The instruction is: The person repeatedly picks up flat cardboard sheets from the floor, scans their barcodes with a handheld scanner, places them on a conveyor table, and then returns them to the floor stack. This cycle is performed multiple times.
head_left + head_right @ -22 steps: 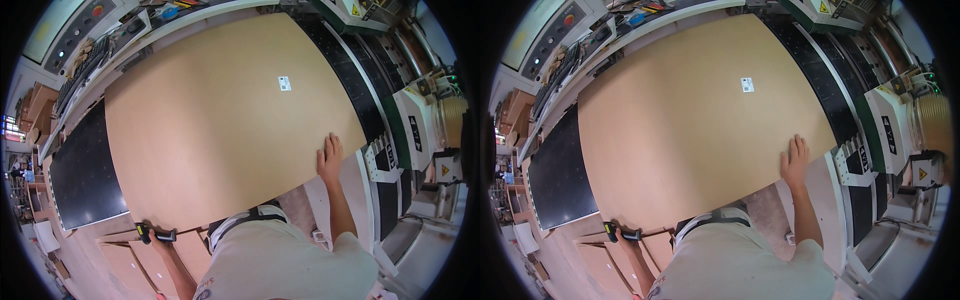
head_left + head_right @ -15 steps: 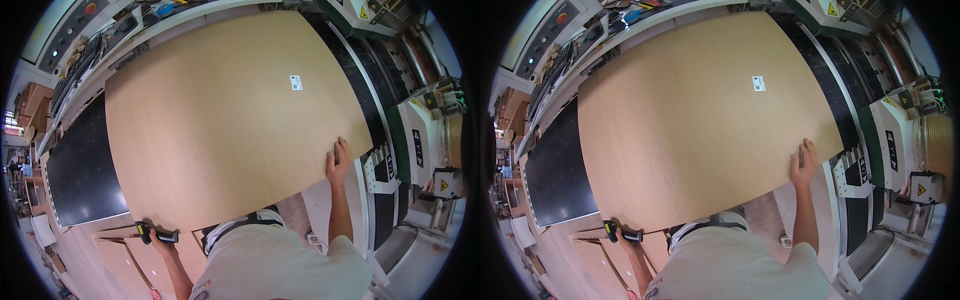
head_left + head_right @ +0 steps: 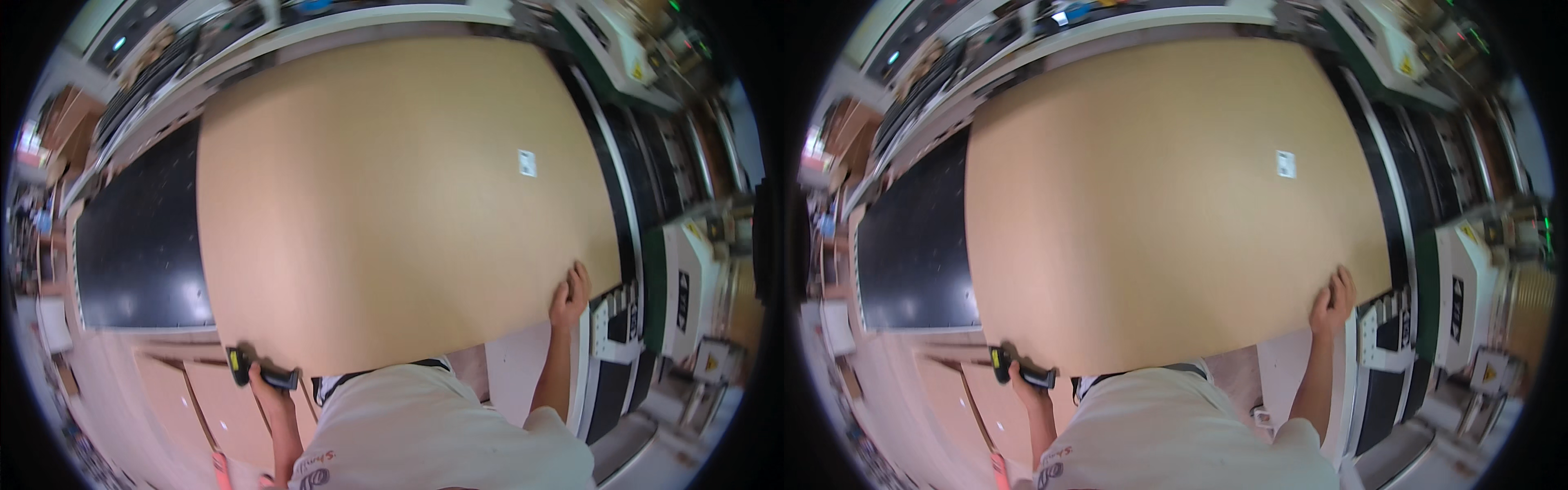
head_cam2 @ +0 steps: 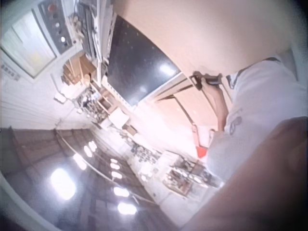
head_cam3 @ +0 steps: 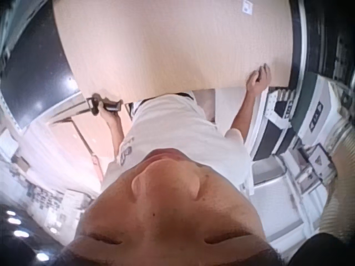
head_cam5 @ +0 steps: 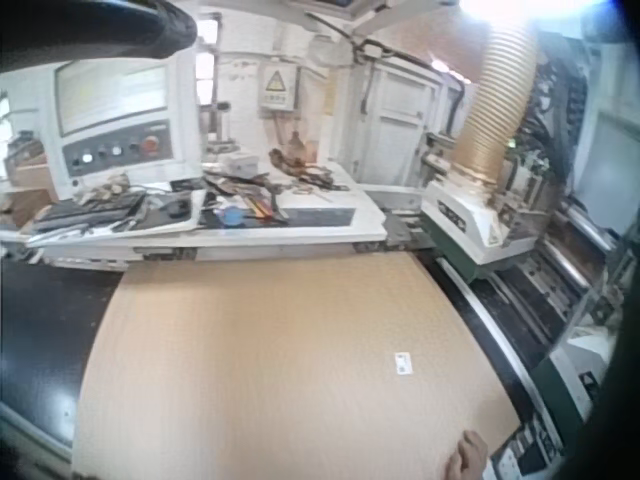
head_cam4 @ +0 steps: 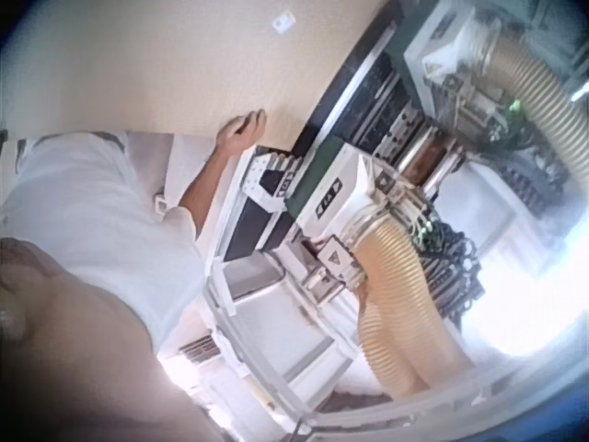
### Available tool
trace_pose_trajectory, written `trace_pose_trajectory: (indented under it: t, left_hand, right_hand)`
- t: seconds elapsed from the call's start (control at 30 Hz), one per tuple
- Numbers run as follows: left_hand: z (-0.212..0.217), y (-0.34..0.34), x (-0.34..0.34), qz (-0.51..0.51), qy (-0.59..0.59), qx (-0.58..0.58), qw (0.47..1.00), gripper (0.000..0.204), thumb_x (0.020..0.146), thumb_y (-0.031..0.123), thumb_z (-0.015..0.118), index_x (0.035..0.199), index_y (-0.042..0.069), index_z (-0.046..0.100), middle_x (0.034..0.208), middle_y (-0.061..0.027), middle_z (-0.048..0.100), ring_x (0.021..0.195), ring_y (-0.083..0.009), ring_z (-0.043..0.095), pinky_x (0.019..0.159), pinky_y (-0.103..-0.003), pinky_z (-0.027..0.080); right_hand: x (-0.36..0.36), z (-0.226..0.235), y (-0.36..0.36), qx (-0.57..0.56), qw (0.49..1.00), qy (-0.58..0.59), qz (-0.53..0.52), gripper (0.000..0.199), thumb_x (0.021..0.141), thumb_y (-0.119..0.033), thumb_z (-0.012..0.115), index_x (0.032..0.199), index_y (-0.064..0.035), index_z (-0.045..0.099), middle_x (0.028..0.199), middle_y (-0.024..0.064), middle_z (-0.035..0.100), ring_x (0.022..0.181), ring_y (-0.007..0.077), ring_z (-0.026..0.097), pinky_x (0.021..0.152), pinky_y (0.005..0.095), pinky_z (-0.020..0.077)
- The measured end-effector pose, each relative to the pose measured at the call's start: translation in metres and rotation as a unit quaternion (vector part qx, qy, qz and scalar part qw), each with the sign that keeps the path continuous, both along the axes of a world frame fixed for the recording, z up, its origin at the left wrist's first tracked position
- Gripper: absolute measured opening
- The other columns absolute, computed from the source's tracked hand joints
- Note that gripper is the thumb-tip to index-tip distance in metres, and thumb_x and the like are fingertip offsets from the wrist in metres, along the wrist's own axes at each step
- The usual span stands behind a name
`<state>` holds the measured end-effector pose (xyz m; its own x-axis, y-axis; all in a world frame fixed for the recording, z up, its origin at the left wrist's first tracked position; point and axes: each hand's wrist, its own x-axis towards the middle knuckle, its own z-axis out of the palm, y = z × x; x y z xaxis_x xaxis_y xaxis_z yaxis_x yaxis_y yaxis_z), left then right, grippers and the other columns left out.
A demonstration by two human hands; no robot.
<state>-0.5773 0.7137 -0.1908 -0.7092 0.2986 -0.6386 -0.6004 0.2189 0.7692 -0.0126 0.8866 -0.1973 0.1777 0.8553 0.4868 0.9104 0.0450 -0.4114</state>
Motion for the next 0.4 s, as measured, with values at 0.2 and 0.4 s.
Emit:
trace_pose_trajectory:
  t: [0.2, 0.4]
  left_hand:
    - [0.014, 0.01, 0.001, 0.009, 0.048, -0.054, 0.997, 0.028, 0.084, 0.039, 0.062, 0.084, 0.015, 0.048, 0.059, 0.006, 0.043, 0.04, -0.0069, 0.041, 0.033, -0.024, 0.028]
    - [-0.006, -0.002, -0.007, -0.009, 0.036, -0.036, 0.999, 0.032, 0.083, 0.041, 0.064, 0.081, 0.015, 0.046, 0.055, 0.0057, 0.04, 0.035, -0.0082, 0.036, 0.031, -0.025, 0.025]
  right_hand:
    - [-0.001, -0.014, -0.004, 0.008, 1.0, 0.026, 0.008, 0.026, 0.087, -0.001, 0.049, 0.109, 0.0064, 0.061, 0.129, 0.0205, 0.055, 0.119, 0.0329, 0.053, 0.094, 0.0388, 0.049]
    - [0.015, -0.029, -0.005, 0.004, 0.998, 0.064, 0.009, 0.026, 0.087, -0.002, 0.049, 0.108, 0.006, 0.062, 0.131, 0.02, 0.053, 0.116, 0.0334, 0.054, 0.102, 0.0419, 0.0445]
